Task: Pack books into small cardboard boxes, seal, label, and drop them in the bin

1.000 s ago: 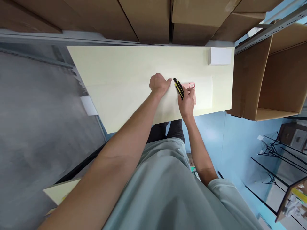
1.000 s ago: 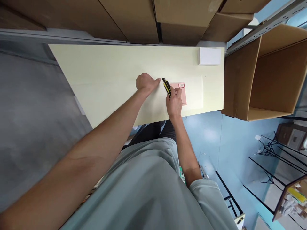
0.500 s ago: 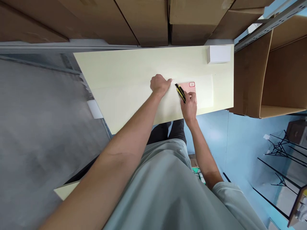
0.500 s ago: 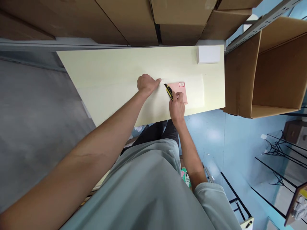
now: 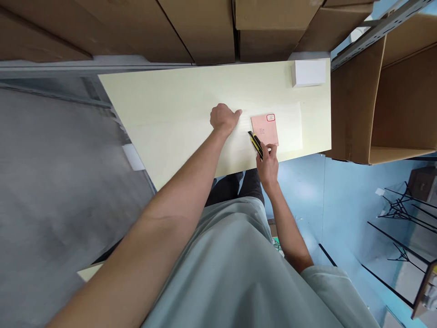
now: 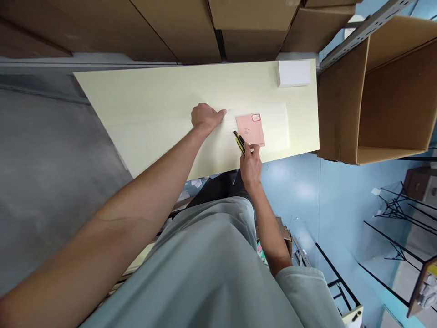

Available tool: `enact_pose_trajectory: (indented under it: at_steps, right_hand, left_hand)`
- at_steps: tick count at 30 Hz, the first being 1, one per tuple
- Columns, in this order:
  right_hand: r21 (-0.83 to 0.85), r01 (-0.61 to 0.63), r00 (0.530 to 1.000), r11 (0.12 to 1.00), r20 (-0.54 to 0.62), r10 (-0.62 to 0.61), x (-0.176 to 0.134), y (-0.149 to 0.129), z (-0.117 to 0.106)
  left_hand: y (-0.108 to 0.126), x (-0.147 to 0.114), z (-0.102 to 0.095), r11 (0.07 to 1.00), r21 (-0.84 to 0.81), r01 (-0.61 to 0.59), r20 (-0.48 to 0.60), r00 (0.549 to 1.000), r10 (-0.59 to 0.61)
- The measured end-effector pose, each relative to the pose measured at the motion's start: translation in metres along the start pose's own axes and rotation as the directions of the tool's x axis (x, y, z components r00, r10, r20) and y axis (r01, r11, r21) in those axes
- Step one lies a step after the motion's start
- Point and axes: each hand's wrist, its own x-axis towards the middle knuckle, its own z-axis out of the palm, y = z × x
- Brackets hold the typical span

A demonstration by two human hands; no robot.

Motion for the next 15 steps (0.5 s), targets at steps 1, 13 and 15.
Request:
enact_pose_trajectory:
  at_steps: [1,13,15]
  right_hand:
    - [-0.005,-0.005,1.000,1.000,0.011,0.005,-0.004,0.001,0.000]
    - [-0.033,-0.021,0.999,0.999,0.044,0.023,-0.045,0.022,-0.001]
    - [-0.045,-0.022,0.999,0.999,0.048,0.024,-0.053,0.024,-0.002]
  left_hand:
    - [0.001,-0.001,-0.001,1.000,0.008,0.024,0.016,1.000,-0.024]
    - [0.024,-0.015,-0.020,0.981,0.138,0.133,0.118,0.982,-0.150]
    - [0.024,-0.016,-0.020,0.983,0.138,0.122,0.119,0.983,-0.139]
